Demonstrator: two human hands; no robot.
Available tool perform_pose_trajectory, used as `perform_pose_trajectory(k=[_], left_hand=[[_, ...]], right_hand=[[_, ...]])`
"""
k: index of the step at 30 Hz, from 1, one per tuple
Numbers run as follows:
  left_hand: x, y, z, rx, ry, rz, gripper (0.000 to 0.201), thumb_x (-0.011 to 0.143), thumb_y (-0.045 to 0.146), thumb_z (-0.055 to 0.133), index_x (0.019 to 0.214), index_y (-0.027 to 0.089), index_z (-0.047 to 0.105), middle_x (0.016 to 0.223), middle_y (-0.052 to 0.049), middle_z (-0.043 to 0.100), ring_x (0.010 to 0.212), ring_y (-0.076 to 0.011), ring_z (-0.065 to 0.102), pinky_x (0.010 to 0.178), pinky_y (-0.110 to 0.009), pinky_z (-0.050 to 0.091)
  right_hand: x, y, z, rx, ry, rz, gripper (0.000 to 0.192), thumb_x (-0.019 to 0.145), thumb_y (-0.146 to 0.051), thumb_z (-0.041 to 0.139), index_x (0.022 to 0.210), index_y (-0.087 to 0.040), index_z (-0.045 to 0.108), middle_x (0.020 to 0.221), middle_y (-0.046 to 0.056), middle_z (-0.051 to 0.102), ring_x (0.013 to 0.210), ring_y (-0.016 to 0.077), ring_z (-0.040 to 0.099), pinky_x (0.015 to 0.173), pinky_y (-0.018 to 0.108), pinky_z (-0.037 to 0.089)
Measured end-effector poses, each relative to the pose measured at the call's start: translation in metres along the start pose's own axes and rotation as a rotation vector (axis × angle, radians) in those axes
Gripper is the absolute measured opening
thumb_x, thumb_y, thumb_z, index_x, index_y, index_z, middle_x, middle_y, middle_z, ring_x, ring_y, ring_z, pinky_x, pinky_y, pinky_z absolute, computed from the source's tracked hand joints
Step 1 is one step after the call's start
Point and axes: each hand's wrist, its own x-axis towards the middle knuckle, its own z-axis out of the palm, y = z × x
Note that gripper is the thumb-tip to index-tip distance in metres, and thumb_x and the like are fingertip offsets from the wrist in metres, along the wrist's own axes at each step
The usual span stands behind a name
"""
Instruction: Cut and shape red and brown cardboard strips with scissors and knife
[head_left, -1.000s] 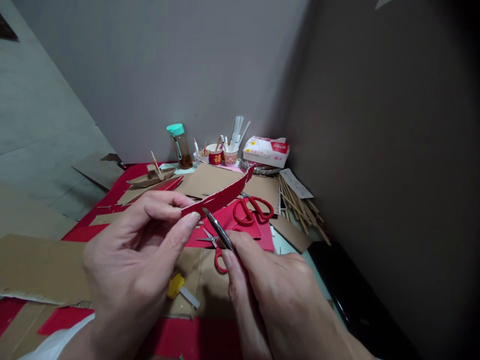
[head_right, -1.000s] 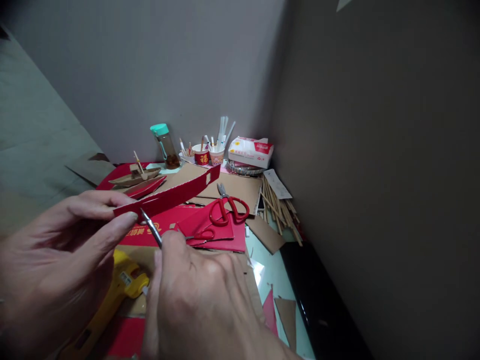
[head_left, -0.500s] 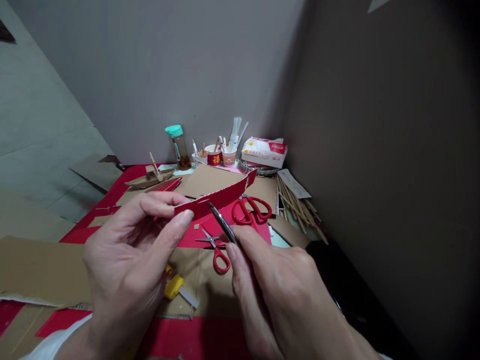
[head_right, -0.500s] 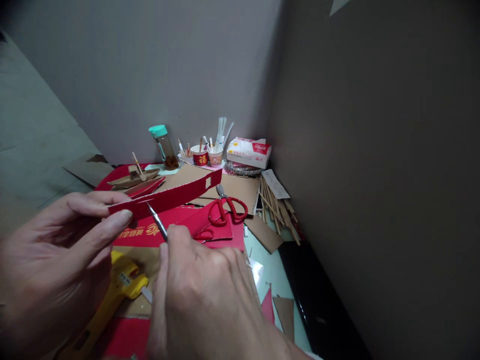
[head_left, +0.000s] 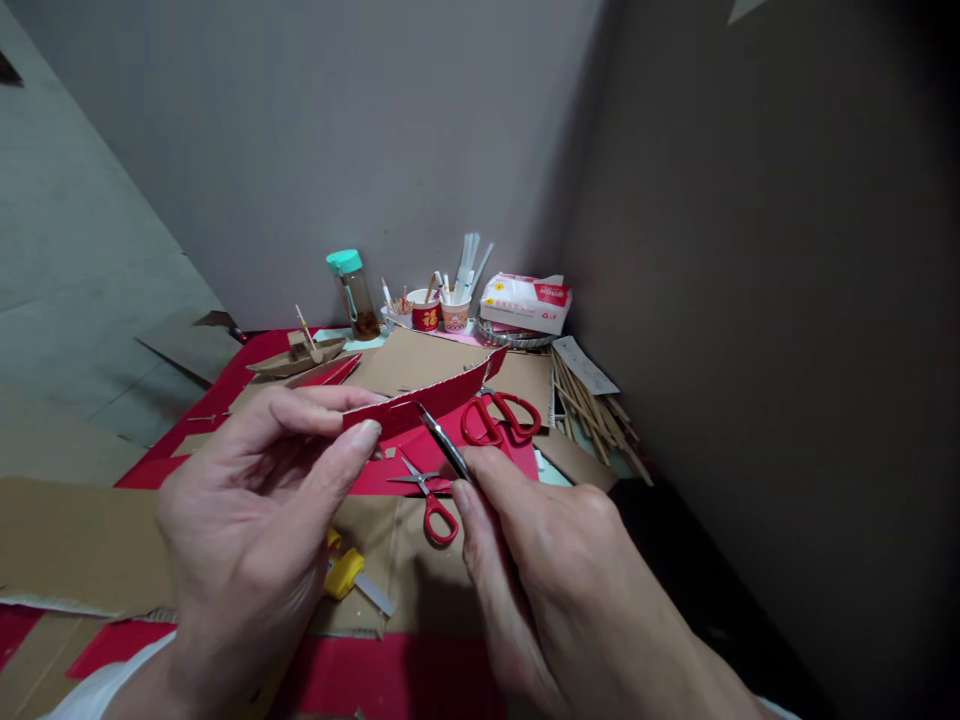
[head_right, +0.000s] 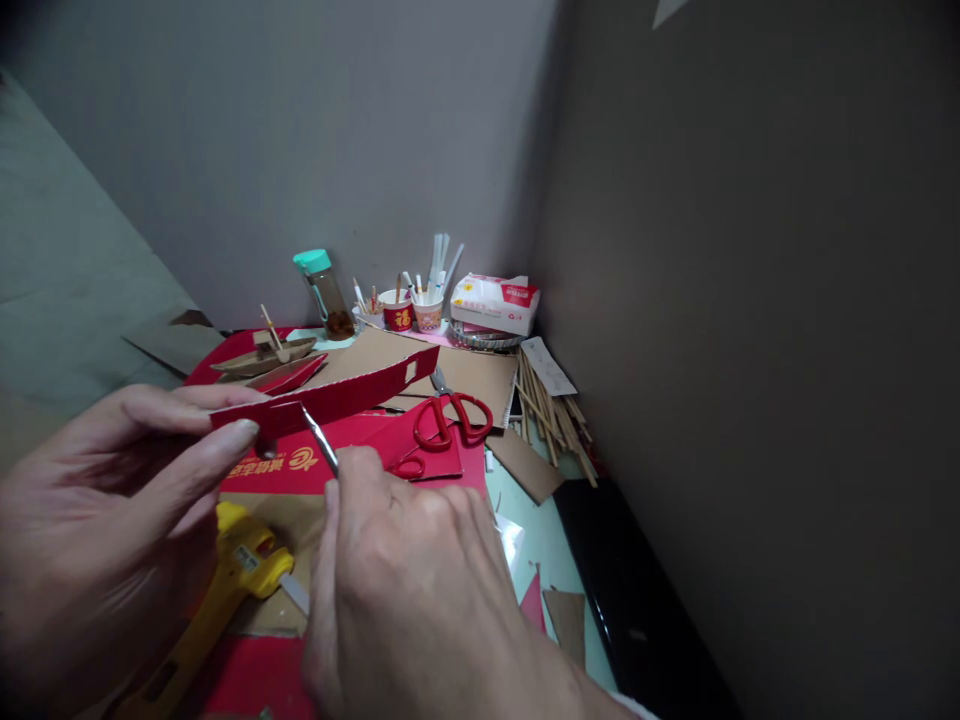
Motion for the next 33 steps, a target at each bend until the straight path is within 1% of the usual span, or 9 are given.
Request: perform_pose_trajectory(k=[4,7,10,12,17,22,26,30,33], left_hand=[[-0.009,-0.009,-0.011,0.006,0.009,0.012,0.019,0.072,0.031,0.088,0.074,0.028,0.069,0.092,-0.005,0.079,0.097,-0.0304,0.075,0.076,-0.040,0.067],[-0.015,-0.016,-0.018,-0.013,-0.017,0.034,0.015,0.080,0.024,0.085,0.076,0.029,0.071,0.096,0.000,0.079,0.098,-0.0207,0.073,0.087,-0.031,0.063],[-0.017,-0.017,-0.020,-0.042,-0.038,0.035,0.016,0.083,0.018,0.082,0.077,0.029,0.072,0.097,0.005,0.078,0.088,-0.0128,0.070,0.082,-0.020,0.059],[-0.016,-0.016,-0.020,-0.039,-0.022,0.036,0.016,0.080,0.018,0.083,0.075,0.028,0.072,0.093,0.005,0.078,0.084,-0.0124,0.070,0.077,-0.020,0.059],[-0.012,-0.015,-0.017,-0.020,0.011,0.035,0.015,0.077,0.021,0.086,0.073,0.026,0.073,0.089,0.004,0.079,0.083,-0.0131,0.070,0.077,-0.020,0.060],[-0.013,-0.015,-0.014,-0.052,0.028,0.024,0.015,0.077,0.016,0.084,0.073,0.024,0.073,0.088,0.004,0.079,0.079,-0.0109,0.070,0.073,-0.017,0.059],[-0.009,-0.013,-0.012,-0.192,-0.005,-0.043,0.017,0.074,0.011,0.083,0.069,0.023,0.072,0.087,0.004,0.078,0.070,-0.0094,0.067,0.069,-0.017,0.059],[-0.001,-0.008,-0.012,-0.283,-0.050,-0.157,0.017,0.069,0.009,0.084,0.068,0.021,0.072,0.077,0.002,0.074,0.070,-0.0091,0.066,0.066,-0.012,0.057],[0.004,-0.006,-0.013,-0.343,-0.099,-0.239,0.019,0.065,0.008,0.086,0.073,0.020,0.074,0.076,0.003,0.069,0.067,-0.0074,0.063,0.061,-0.009,0.056]], right_hand=[[0.000,-0.001,-0.001,0.013,-0.002,0.024,0.021,0.105,-0.018,0.042,0.089,-0.025,0.054,0.060,-0.004,0.059,0.043,0.0119,0.047,0.045,0.026,0.036],[0.002,-0.001,-0.001,0.020,0.003,0.043,0.025,0.105,-0.019,0.042,0.084,-0.025,0.051,0.060,-0.004,0.058,0.044,0.0114,0.045,0.046,0.026,0.036],[0.003,-0.001,0.004,0.023,0.014,0.060,0.026,0.106,-0.020,0.039,0.082,-0.025,0.049,0.062,-0.003,0.059,0.045,0.0119,0.046,0.047,0.027,0.035],[0.004,0.000,0.009,0.029,0.017,0.070,0.027,0.107,-0.020,0.038,0.082,-0.025,0.047,0.061,-0.004,0.058,0.045,0.0120,0.047,0.047,0.027,0.035],[0.003,0.001,0.019,0.049,0.016,0.079,0.027,0.108,-0.021,0.035,0.085,-0.024,0.048,0.064,-0.003,0.060,0.048,0.0123,0.055,0.050,0.026,0.040],[0.002,0.001,0.022,0.041,0.024,0.069,0.030,0.108,-0.019,0.034,0.082,-0.024,0.047,0.062,-0.003,0.058,0.048,0.0129,0.052,0.049,0.028,0.037],[0.004,0.001,0.020,0.038,0.023,0.046,0.029,0.107,-0.021,0.037,0.082,-0.024,0.051,0.070,0.000,0.063,0.051,0.0138,0.052,0.049,0.029,0.036],[0.006,0.001,0.018,0.036,0.023,0.073,0.031,0.110,-0.022,0.031,0.083,-0.025,0.047,0.064,-0.003,0.056,0.048,0.0125,0.049,0.050,0.027,0.035],[0.007,0.004,0.019,0.015,0.013,0.109,0.028,0.109,-0.025,0.032,0.085,-0.024,0.046,0.065,-0.002,0.056,0.051,0.0134,0.048,0.054,0.028,0.035]])
